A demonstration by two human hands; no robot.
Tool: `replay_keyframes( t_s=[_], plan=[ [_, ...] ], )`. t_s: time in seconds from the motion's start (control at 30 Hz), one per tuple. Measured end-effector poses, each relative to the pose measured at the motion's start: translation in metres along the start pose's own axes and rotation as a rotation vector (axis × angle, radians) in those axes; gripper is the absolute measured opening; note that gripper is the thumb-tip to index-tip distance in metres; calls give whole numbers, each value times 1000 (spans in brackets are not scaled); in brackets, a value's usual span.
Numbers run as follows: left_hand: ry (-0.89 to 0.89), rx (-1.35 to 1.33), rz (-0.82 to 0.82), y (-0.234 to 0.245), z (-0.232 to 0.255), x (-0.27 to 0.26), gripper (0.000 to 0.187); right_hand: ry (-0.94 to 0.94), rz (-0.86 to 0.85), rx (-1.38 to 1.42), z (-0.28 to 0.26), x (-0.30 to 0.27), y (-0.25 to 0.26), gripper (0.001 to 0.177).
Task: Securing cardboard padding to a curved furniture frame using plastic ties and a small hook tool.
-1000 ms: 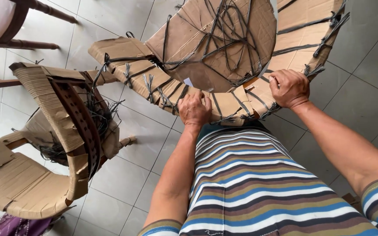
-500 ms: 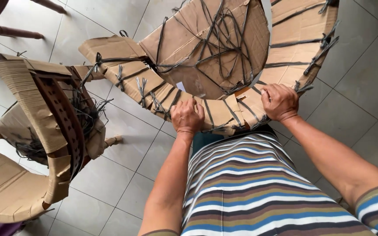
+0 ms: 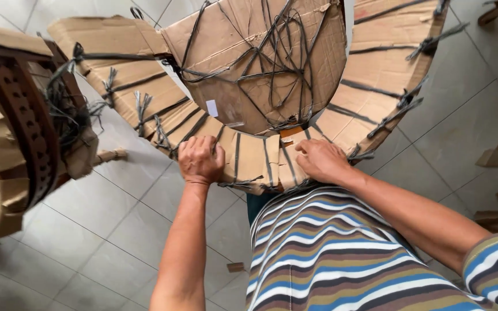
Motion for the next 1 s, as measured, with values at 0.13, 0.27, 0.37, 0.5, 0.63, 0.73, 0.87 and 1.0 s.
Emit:
replay_keyframes(
  t_s=[0.13,0.27,0.37,0.5,0.63,0.73,0.87,1.0],
  plan=[
    [42,41,-20,-7,-2,-5,7,-74,-161,-8,-13,59,63,38],
    [28,69,-36,3,5,1,7,-91,-70,-41,65,179,68,40],
    [12,52,-62,10,9,9,5,-270,-96,-27,77,217,88,45],
    [3,46,-48,13,9,13,7,-307,-85,-54,165,289,53,55],
    [-1,36,-91,13,7,17,8,-344,-2,-2,169,297,28,50],
    [-16,44,-86,16,7,15,8,-334,179,-88,174,310,14,36],
    [-15,40,-79,15,9,18,8,-477,222,-33,190,318,14,11],
    [-4,44,-55,14,9,17,6,-340,-335,-493,205,333,15,42]
  ],
)
Point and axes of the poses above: each hand's wrist, its own x-axis towards the middle knuckle, its own y-axis out of the back of the hand, z = x × y, the point moved 2 cm from there along x, towards the middle knuckle, and after that the axes turned 3 degrees about y, right-handed, at the moved point
